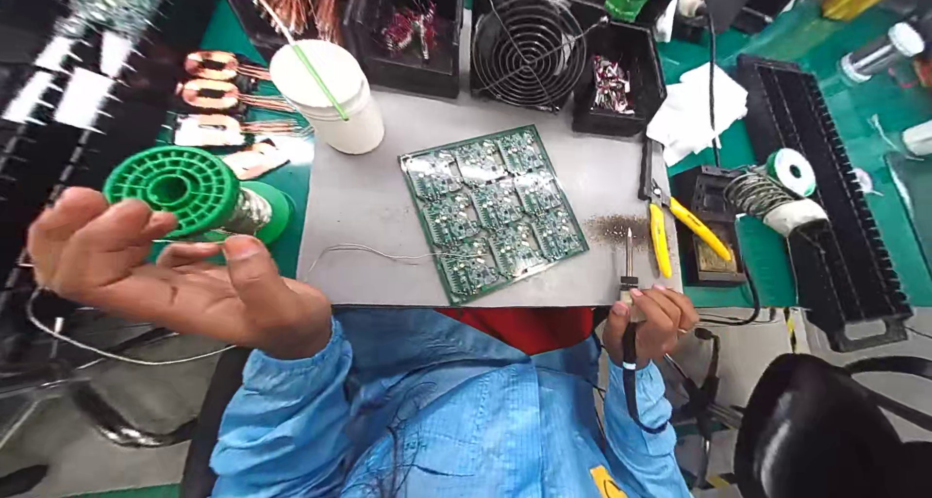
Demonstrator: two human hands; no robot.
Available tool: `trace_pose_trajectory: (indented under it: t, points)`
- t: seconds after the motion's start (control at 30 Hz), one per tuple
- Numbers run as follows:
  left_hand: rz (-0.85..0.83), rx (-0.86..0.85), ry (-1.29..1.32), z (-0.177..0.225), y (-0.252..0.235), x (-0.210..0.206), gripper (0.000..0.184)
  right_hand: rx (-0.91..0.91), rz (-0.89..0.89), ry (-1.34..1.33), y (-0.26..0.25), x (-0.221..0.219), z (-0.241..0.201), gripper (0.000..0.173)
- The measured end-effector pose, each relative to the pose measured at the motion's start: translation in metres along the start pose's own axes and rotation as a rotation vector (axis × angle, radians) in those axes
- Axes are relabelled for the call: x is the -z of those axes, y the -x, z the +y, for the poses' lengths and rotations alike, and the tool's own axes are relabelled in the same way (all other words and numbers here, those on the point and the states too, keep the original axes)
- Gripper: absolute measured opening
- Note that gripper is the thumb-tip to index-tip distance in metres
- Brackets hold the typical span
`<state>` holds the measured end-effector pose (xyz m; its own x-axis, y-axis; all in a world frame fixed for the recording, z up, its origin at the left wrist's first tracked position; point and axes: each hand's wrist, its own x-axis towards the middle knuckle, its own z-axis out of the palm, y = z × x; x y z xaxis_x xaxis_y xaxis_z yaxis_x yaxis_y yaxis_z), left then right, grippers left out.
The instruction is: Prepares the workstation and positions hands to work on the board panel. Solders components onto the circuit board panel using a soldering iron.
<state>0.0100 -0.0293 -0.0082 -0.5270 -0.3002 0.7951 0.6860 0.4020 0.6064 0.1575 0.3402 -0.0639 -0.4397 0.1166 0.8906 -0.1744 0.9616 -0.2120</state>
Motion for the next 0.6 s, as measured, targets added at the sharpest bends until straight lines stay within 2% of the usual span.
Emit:
trace_pose_trajectory:
  t: [0.1, 0.23, 0.33, 0.43, 0.5, 0.6]
  points:
    - [-0.083, -0.042, -0.055, 0.004, -0.001, -0.003, 0.022, -0.152, 0.04, -0.084, -0.017, 0.018, -0.002, 0.024]
    - [-0.212, -0.056, -0.096, 0.012, -0.001, -0.004, 0.022, -0.32, 0.148, -0.102, -0.04, 0.062, 0.027, 0.02]
    - [-0.296, -0.043, -0.129, 0.014, -0.003, -0.005, 0.026, -0.559, 0.253, -0.143, -0.055, 0.086, 0.05, 0.015]
    - [-0.312, -0.035, -0.14, 0.011, -0.002, -0.003, 0.023, -0.744, 0.206, -0.206, -0.048, 0.088, 0.068, 0.013]
    - [-0.315, -0.033, -0.123, 0.011, -0.002, -0.004, 0.022, -0.758, 0.129, -0.256, -0.041, 0.087, 0.076, 0.01]
    - [-0.343, -0.076, -0.094, 0.012, -0.005, -0.006, 0.023, -0.6, 0.062, -0.16, -0.043, 0.095, 0.074, 0.008]
